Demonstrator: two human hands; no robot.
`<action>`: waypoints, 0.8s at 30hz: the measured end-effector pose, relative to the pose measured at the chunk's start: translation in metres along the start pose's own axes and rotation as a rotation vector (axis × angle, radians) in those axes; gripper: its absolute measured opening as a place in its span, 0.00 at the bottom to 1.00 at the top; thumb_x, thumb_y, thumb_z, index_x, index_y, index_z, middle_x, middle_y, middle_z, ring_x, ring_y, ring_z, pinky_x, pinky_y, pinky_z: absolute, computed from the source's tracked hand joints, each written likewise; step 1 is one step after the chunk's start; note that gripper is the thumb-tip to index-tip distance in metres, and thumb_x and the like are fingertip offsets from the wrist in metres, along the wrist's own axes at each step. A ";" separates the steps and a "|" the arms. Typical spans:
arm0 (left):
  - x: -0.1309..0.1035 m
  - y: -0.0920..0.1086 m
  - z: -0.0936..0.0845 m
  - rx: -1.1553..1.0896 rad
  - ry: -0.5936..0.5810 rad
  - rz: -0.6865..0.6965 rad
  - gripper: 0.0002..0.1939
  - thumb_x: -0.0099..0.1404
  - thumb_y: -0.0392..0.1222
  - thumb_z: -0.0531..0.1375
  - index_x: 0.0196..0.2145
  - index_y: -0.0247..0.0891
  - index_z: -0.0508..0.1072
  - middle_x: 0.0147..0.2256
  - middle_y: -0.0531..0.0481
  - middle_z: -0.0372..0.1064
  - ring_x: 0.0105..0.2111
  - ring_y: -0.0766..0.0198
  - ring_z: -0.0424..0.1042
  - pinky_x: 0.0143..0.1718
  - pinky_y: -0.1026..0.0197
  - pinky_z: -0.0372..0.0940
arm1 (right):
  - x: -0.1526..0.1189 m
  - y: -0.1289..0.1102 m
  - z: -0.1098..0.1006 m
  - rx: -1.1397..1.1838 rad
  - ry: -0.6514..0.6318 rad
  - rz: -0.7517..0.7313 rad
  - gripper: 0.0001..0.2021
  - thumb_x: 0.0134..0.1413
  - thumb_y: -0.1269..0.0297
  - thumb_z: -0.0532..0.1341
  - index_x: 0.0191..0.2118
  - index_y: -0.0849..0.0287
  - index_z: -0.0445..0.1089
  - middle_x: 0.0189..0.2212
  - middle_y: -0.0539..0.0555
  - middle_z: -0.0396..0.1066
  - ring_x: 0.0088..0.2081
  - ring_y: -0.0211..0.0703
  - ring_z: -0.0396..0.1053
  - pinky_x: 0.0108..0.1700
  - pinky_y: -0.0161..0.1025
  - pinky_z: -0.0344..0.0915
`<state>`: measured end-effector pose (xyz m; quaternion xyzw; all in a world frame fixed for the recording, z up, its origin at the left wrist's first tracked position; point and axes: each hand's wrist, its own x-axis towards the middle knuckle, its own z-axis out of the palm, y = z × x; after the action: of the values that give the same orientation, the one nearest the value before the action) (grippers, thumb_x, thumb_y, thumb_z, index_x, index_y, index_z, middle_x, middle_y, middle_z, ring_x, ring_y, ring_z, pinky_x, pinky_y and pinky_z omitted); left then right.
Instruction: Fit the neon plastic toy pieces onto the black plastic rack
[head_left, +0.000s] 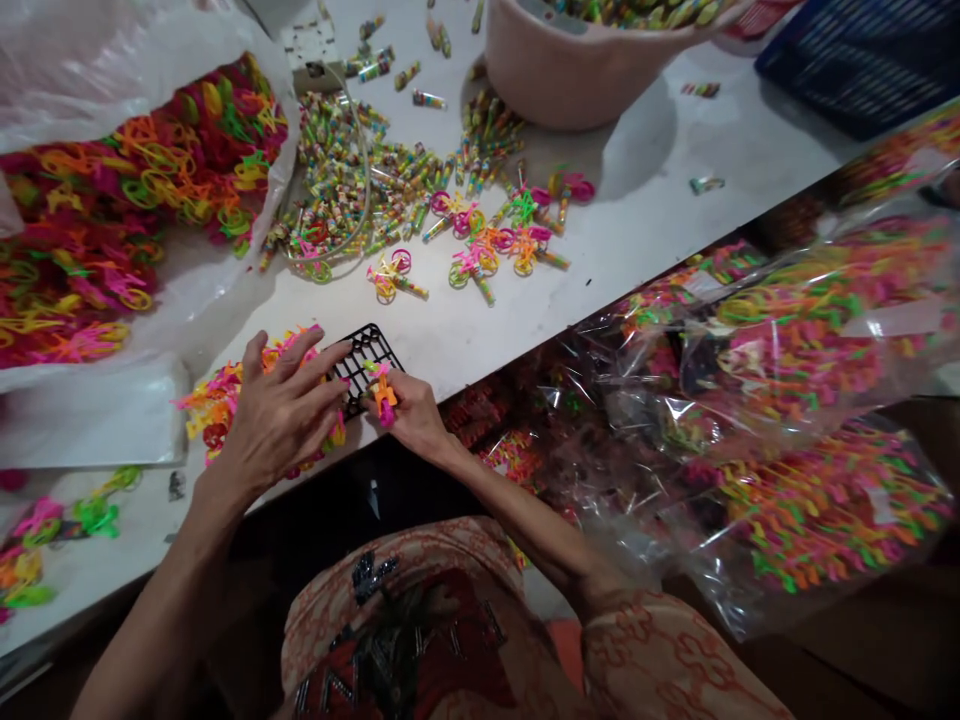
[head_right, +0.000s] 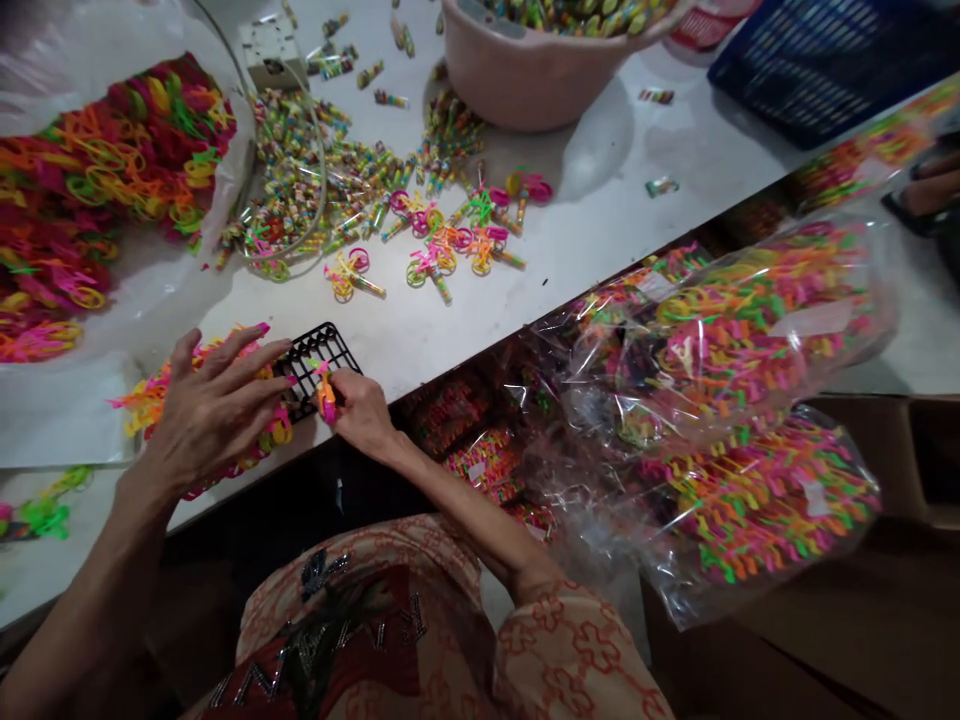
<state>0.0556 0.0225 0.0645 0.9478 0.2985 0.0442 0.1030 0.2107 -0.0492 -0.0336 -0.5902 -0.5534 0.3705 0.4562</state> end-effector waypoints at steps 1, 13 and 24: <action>0.002 0.000 0.002 0.010 0.006 0.018 0.12 0.68 0.41 0.51 0.40 0.44 0.74 0.58 0.51 0.68 0.63 0.51 0.59 0.64 0.33 0.40 | -0.001 0.002 0.001 -0.010 0.010 -0.023 0.09 0.54 0.68 0.58 0.25 0.57 0.58 0.24 0.48 0.59 0.28 0.36 0.58 0.31 0.34 0.56; -0.003 -0.009 0.016 -0.106 0.188 0.015 0.12 0.67 0.36 0.51 0.41 0.41 0.73 0.50 0.47 0.74 0.52 0.57 0.72 0.65 0.36 0.46 | 0.010 -0.001 0.013 0.032 -0.058 -0.056 0.07 0.55 0.70 0.57 0.26 0.58 0.62 0.25 0.48 0.63 0.29 0.36 0.61 0.33 0.33 0.58; -0.002 -0.012 0.020 -0.206 0.136 -0.046 0.20 0.72 0.41 0.47 0.59 0.45 0.65 0.57 0.47 0.69 0.58 0.60 0.66 0.67 0.39 0.40 | 0.019 -0.006 0.011 -0.482 -0.299 -0.057 0.08 0.52 0.76 0.54 0.36 0.63 0.68 0.33 0.57 0.70 0.34 0.42 0.65 0.35 0.36 0.59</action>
<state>0.0505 0.0275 0.0427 0.9199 0.3202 0.1366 0.1804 0.2003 -0.0295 -0.0304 -0.6047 -0.7029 0.2985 0.2262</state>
